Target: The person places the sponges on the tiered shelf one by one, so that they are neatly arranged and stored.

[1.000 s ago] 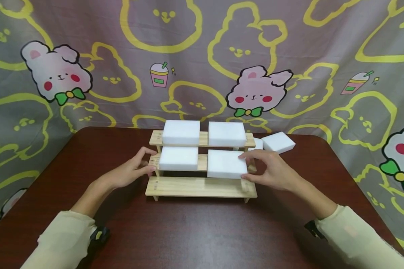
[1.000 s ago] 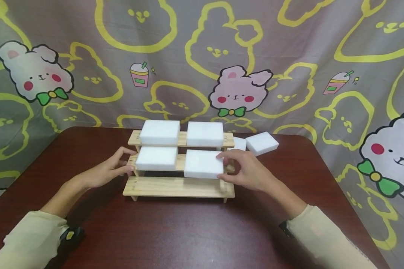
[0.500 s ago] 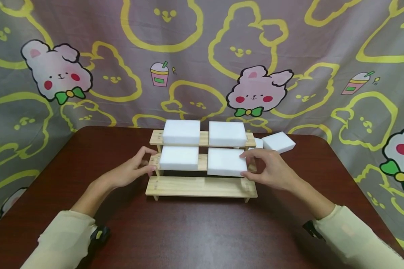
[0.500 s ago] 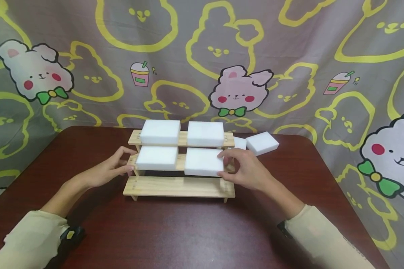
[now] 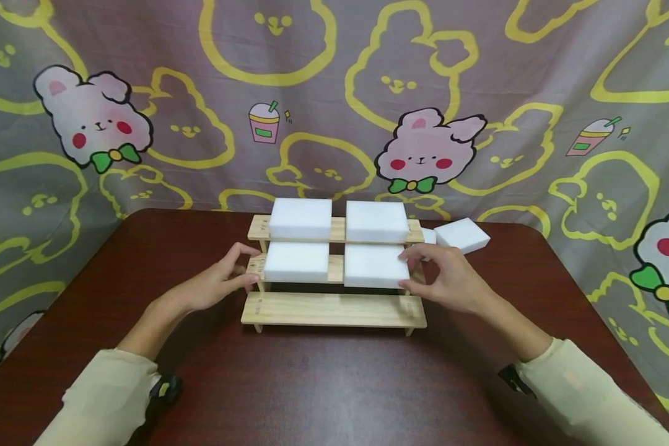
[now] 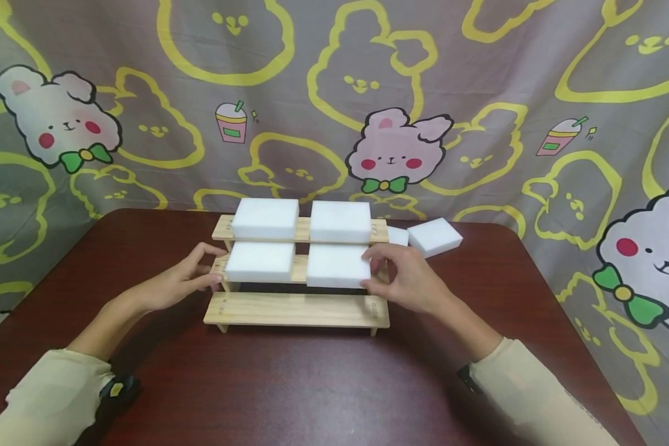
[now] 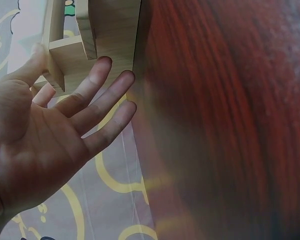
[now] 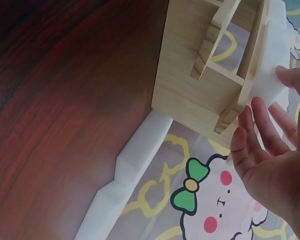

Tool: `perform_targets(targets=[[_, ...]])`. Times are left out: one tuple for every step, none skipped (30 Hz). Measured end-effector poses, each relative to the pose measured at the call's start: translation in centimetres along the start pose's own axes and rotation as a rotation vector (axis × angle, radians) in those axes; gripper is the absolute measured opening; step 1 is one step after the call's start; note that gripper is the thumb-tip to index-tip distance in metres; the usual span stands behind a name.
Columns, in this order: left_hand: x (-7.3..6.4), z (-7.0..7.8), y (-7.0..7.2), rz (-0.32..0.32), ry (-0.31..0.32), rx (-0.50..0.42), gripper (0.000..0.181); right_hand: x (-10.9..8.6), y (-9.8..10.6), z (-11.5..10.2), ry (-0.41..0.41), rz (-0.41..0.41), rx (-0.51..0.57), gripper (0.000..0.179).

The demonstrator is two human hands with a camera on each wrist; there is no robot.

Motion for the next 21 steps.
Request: perform_targets(targets=[[0.0, 0.0, -0.01, -0.001, 0.0, 0.0, 0.049, 0.01, 0.01, -0.01, -0.001, 0.001, -0.001, 0.035], [0.01, 0.0, -0.01, -0.001, -0.001, 0.0, 0.049, 0.03, 0.02, -0.01, -0.002, 0.001, 0.0, 0.035], [0.01, -0.01, -0.01, -0.001, -0.002, -0.001, 0.049, 0.04, 0.01, -0.02, -0.003, 0.001, 0.001, 0.034], [0.01, -0.01, -0.01, -0.001, -0.003, -0.002, 0.049, 0.06, 0.02, -0.02, -0.004, 0.001, 0.003, 0.034], [0.01, -0.02, -0.01, -0.001, -0.004, -0.003, 0.048, 0.08, 0.02, -0.03, -0.004, 0.001, 0.004, 0.034], [0.01, -0.03, -0.01, -0.001, -0.005, -0.004, 0.048, 0.1, 0.02, -0.03, -0.005, 0.001, 0.005, 0.035], [0.0, -0.03, -0.01, -0.002, -0.007, -0.004, 0.048, 0.13, 0.04, -0.04, -0.006, 0.002, 0.005, 0.035], [0.01, -0.03, -0.01, -0.002, -0.008, -0.005, 0.048, 0.15, 0.04, -0.04, -0.006, 0.002, 0.004, 0.035], [0.01, -0.04, -0.01, -0.003, -0.009, -0.006, 0.048, 0.17, 0.04, -0.04, -0.007, 0.001, 0.003, 0.035], [0.01, -0.04, 0.0, -0.003, -0.011, -0.006, 0.048, 0.2, 0.05, -0.01, -0.01, 0.001, 0.002, 0.035], [0.02, -0.05, 0.01, -0.003, -0.012, -0.006, 0.048, 0.22, 0.05, 0.01, -0.013, 0.001, 0.001, 0.035], [0.02, -0.05, 0.01, -0.003, -0.012, -0.006, 0.048, 0.24, 0.06, 0.03, -0.016, 0.001, -0.001, 0.034], [0.04, -0.06, 0.01, -0.004, -0.013, -0.006, 0.048, 0.25, 0.06, 0.05, -0.019, 0.0, -0.003, 0.034], [0.05, -0.09, 0.02, -0.004, -0.011, -0.004, 0.049, 0.27, 0.05, 0.09, -0.024, -0.002, -0.001, 0.034], [0.06, -0.12, 0.02, -0.005, -0.009, -0.003, 0.049, 0.28, 0.05, 0.14, -0.03, -0.004, 0.0, 0.034], [0.08, -0.15, 0.03, -0.005, -0.007, -0.001, 0.049, 0.3, 0.04, 0.18, -0.035, -0.006, 0.001, 0.034], [0.09, -0.19, 0.02, -0.007, -0.005, -0.001, 0.049, 0.31, 0.03, 0.21, -0.04, -0.009, 0.003, 0.035], [0.09, -0.22, 0.02, -0.008, -0.002, 0.0, 0.05, 0.33, 0.01, 0.24, -0.044, -0.012, 0.004, 0.035], [0.09, -0.26, 0.01, -0.009, 0.001, 0.001, 0.05, 0.34, 0.0, 0.26, -0.048, -0.015, 0.006, 0.035], [0.08, -0.29, 0.0, -0.01, 0.005, 0.002, 0.05, 0.35, -0.02, 0.29, -0.051, -0.017, 0.009, 0.035], [0.08, -0.3, -0.01, -0.01, 0.006, 0.002, 0.05, 0.36, -0.03, 0.31, -0.053, -0.018, 0.009, 0.036]])
Point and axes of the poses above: each hand's wrist, its own x-axis towards the middle knuckle, its own y-axis out of the back of the hand, z = x × y, the point moved 10 cm from there along x, towards the middle knuckle, and after that the axes turned 5 degrees about -y, right-handed, at the moved point
